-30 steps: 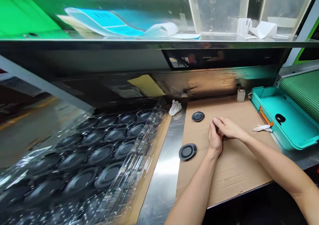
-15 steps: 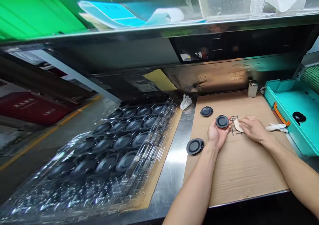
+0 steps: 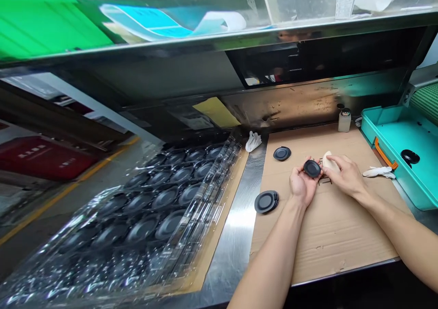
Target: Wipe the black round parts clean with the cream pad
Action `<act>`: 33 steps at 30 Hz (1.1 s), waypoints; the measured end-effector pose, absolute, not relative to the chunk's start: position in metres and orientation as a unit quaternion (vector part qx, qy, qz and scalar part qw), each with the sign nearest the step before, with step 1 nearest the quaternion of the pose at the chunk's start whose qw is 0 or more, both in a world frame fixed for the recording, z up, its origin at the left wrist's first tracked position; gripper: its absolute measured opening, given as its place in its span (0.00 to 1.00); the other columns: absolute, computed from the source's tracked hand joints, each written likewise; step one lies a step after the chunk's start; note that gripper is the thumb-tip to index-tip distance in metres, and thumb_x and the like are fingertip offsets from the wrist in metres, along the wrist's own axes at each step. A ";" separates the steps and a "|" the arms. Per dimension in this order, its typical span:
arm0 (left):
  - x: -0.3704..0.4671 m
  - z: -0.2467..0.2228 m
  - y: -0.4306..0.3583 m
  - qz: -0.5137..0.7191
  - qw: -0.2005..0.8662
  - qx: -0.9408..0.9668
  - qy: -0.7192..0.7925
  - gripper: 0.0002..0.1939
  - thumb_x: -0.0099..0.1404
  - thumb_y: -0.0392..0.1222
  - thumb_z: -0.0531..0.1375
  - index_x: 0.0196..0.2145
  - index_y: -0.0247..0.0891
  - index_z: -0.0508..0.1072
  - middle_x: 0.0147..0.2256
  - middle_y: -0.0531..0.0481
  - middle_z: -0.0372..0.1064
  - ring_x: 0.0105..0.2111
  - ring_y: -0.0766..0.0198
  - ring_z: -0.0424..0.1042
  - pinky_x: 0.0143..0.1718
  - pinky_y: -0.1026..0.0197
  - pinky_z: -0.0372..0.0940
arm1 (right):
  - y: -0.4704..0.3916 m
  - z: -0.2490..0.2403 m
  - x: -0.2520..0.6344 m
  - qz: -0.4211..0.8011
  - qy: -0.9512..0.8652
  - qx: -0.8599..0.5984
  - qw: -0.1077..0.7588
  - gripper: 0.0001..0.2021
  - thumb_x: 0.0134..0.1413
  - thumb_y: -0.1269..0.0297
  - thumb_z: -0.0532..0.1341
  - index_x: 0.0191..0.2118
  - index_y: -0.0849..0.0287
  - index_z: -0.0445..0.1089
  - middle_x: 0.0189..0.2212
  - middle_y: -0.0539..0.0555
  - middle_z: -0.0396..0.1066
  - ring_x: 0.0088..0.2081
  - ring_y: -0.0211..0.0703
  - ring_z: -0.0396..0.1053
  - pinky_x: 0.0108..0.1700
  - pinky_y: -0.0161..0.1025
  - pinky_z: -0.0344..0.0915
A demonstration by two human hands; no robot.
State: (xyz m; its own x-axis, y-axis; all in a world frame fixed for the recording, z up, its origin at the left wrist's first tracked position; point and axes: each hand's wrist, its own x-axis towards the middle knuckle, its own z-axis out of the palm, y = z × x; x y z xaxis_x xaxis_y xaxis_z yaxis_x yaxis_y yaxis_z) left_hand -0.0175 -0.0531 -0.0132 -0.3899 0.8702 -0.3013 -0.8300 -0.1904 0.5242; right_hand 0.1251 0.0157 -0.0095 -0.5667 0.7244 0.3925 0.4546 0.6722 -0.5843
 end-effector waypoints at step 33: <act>-0.011 -0.024 -0.041 0.745 0.609 0.013 0.272 0.16 0.74 0.42 0.49 0.48 0.35 0.74 0.54 0.40 0.73 0.54 0.57 0.73 0.60 0.53 0.66 | -0.007 -0.018 0.101 0.123 -0.901 -0.322 0.264 0.19 0.68 0.59 0.53 0.59 0.55 0.72 0.53 0.62 0.70 0.51 0.54 0.65 0.54 0.46 0.66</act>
